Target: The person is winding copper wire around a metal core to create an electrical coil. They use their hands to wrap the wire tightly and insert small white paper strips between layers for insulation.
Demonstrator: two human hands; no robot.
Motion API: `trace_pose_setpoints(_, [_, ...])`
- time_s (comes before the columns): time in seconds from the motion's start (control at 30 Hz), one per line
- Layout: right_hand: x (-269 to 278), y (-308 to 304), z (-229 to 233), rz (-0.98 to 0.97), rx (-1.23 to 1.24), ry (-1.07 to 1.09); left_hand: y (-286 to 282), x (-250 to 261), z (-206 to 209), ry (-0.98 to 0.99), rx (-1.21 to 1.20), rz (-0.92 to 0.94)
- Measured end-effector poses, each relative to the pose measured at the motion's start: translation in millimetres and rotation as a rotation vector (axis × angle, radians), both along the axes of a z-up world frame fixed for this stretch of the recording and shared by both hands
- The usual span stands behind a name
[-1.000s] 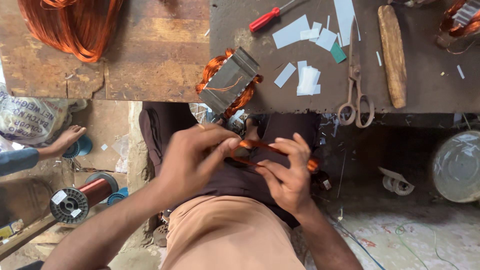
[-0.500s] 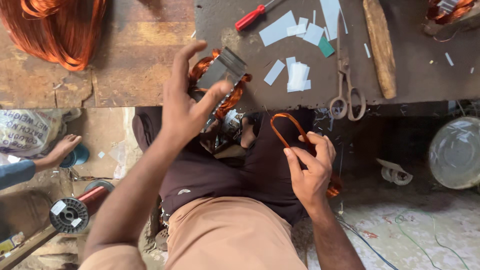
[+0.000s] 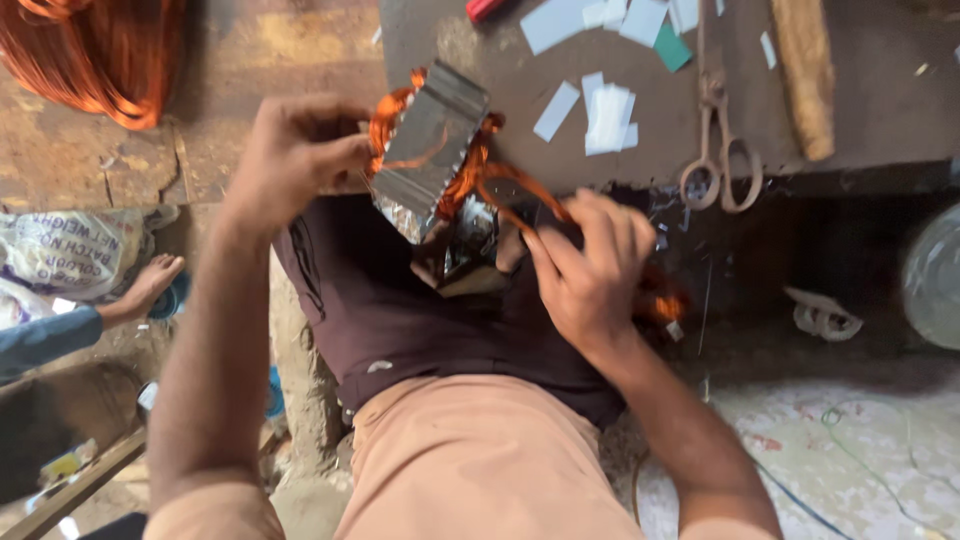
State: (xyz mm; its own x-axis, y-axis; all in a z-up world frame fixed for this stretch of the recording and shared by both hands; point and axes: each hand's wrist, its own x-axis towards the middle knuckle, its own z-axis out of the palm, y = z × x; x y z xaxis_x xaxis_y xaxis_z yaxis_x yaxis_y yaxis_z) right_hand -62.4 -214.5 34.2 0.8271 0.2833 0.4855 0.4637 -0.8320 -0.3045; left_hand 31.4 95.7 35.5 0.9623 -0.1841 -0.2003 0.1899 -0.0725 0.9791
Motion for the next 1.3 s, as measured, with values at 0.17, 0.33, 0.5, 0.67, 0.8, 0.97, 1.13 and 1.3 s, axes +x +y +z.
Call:
trace_pose_setpoints(0.17, [49.3,27.5,-15.6,0.105,-0.062,-0.173,-3.1,40.5,-3.5,0.041,0.035,-0.309])
trace_pose_setpoints(0.33, [71.5,35.0,-27.0,0.107,-0.111,-0.223,-10.1,48.3,-27.3,-0.255,-0.041,-0.369])
trace_pose_setpoints(0.5, [66.1,27.4,-28.5,0.131,0.002,-0.189,-0.1,44.4,-46.4,-0.343,-0.072,-0.267])
trace_pose_setpoints(0.67, [63.2,25.9,-26.8,0.124,0.021,-0.171,5.8,43.8,-46.7,-0.310,-0.071,-0.298])
trace_pose_setpoints(0.8, [69.2,27.4,-28.0,0.154,0.106,-0.170,6.4,43.2,-52.7,-0.321,-0.067,-0.231])
trace_pose_setpoints(0.97, [69.8,26.0,-28.8,0.183,0.143,-0.167,15.2,46.6,-63.4,-0.289,-0.097,-0.247])
trace_pose_setpoints(1.13, [74.4,27.6,-28.5,0.186,0.182,-0.150,-5.5,42.0,-38.9,-0.314,-0.055,-0.159])
trace_pose_setpoints(1.3, [72.6,30.1,-30.4,0.186,0.191,-0.153,-12.4,42.3,-22.5,-0.178,-0.078,-0.131])
